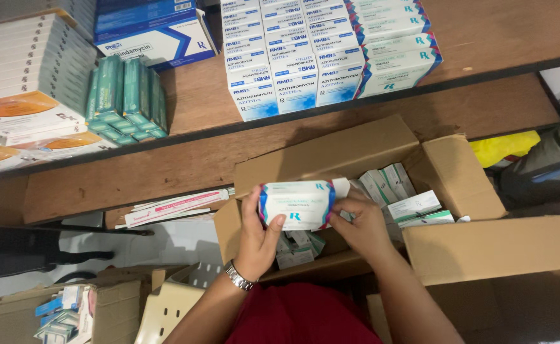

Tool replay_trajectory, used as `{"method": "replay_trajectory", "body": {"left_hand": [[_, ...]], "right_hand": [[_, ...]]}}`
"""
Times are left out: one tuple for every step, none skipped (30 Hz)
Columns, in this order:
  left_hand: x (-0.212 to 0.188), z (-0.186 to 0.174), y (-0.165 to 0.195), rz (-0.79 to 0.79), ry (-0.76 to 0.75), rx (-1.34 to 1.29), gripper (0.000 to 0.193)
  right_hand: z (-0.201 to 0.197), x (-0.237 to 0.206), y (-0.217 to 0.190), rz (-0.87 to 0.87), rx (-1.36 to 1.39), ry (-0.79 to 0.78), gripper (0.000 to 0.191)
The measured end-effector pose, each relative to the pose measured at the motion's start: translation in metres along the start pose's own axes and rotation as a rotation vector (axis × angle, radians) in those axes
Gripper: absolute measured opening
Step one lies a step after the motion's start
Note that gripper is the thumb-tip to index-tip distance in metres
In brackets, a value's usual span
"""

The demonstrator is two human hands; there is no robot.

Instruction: The person repeatedly picks small medicine boxes from a cardboard box, opens them to check the contents, closes them, and places them on a shelf. The person handles multiple identical boxes one at a time and stacks them on the shelf.

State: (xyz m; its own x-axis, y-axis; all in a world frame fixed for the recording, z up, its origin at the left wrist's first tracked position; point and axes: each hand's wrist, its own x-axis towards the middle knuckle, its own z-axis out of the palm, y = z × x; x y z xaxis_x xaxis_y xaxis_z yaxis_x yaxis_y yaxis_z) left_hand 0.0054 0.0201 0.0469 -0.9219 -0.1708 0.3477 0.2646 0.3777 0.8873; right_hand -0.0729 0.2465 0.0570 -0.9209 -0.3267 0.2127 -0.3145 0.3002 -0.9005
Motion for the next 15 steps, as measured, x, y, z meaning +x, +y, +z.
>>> {"method": "replay_trajectory", "body": {"left_hand": [[0.002, 0.003, -0.001, -0.027, 0.031, -0.081, 0.069], [0.003, 0.007, -0.001, -0.055, 0.062, -0.162, 0.071], [0.004, 0.01, -0.002, -0.085, 0.094, -0.241, 0.072], [0.006, 0.011, -0.003, -0.102, 0.106, -0.296, 0.073], [0.007, 0.012, -0.004, -0.116, 0.117, -0.351, 0.074], [0.009, 0.012, -0.006, -0.131, 0.127, -0.407, 0.075], [0.011, 0.011, -0.007, -0.169, 0.123, -0.419, 0.076], [0.011, 0.006, -0.009, -0.211, 0.118, -0.431, 0.076], [0.011, 0.003, -0.01, -0.253, 0.114, -0.442, 0.077], [0.011, 0.002, -0.011, -0.256, 0.105, -0.456, 0.077], [0.011, 0.001, -0.012, -0.261, 0.097, -0.469, 0.077], [0.01, 0.001, -0.012, -0.266, 0.088, -0.482, 0.077], [0.009, 0.001, -0.012, -0.277, 0.089, -0.498, 0.077], [0.009, 0.001, -0.012, -0.286, 0.09, -0.513, 0.077], [0.009, 0.002, -0.012, -0.295, 0.092, -0.529, 0.078]], "right_hand": [[0.002, -0.001, -0.001, 0.075, 0.032, 0.019, 0.011], [0.004, -0.001, -0.002, 0.15, 0.065, 0.037, 0.008], [0.004, -0.001, -0.003, 0.04, 0.075, 0.08, 0.009], [0.003, -0.001, -0.003, -0.072, 0.086, 0.122, 0.009], [0.001, -0.001, -0.003, -0.185, 0.096, 0.165, 0.01], [-0.002, -0.001, -0.002, -0.055, 0.206, 0.159, 0.008], [-0.007, 0.0, 0.0, 0.076, 0.314, 0.153, 0.006], [-0.012, 0.0, 0.002, 0.211, 0.423, 0.146, 0.004], [-0.016, 0.0, 0.005, 0.226, 0.42, 0.163, 0.005], [-0.019, 0.0, 0.008, 0.239, 0.418, 0.18, 0.006], [-0.021, 0.0, 0.011, 0.254, 0.416, 0.195, 0.007], [-0.022, -0.001, 0.014, 0.244, 0.432, 0.197, 0.007], [-0.022, -0.001, 0.016, 0.232, 0.449, 0.2, 0.007], [-0.022, -0.001, 0.018, 0.219, 0.465, 0.202, 0.007], [-0.021, -0.001, 0.018, 0.205, 0.483, 0.21, 0.007]]}}
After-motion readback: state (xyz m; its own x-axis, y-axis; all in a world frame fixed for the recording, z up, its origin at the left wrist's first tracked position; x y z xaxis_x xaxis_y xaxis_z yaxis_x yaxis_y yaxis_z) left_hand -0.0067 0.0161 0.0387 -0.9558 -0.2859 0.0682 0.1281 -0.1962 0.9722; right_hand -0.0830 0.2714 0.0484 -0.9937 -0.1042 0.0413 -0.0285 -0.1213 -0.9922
